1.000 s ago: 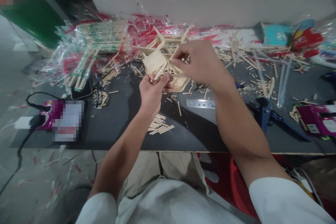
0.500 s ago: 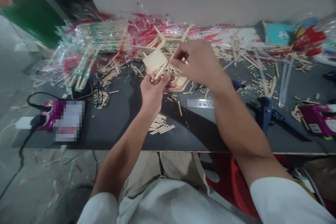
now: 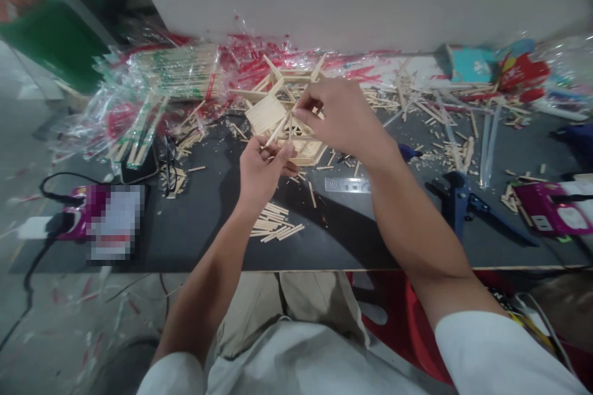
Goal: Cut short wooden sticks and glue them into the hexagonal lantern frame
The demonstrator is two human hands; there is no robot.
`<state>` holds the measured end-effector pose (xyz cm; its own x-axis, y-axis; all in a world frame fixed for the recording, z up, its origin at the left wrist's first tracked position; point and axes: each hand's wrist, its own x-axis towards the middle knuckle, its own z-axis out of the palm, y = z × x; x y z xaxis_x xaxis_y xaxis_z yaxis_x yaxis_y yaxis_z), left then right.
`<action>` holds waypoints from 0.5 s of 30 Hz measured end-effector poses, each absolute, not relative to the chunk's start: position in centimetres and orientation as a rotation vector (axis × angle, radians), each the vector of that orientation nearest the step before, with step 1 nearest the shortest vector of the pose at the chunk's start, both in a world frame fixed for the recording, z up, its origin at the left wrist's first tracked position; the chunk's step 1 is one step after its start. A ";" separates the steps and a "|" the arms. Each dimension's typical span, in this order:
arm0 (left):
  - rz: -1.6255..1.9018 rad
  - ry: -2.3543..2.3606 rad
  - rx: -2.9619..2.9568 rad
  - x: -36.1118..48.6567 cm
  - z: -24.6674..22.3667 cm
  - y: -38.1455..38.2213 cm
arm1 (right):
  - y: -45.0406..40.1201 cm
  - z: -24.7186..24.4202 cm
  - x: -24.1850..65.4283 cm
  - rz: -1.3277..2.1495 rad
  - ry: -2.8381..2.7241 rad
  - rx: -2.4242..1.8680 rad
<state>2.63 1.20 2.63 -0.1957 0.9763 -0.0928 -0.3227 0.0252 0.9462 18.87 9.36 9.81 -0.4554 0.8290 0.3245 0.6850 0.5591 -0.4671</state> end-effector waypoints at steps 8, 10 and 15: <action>1.433 1.156 0.755 2.7 2.8 1.2 | 9.2 9.8 18.7 0.393 -2.273 -1.191; 1.430 1.156 0.751 2.7 2.8 1.3 | 9.3 9.7 18.7 0.396 -2.273 -1.180; 1.421 1.151 0.782 2.6 2.5 1.3 | 9.6 9.2 18.7 0.406 -2.262 -1.175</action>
<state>2.58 1.31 2.49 -0.1885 0.9730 -0.1334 -0.3331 0.0645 0.9407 18.67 9.57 9.20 -0.4640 0.8206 0.3338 0.6532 0.5714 -0.4968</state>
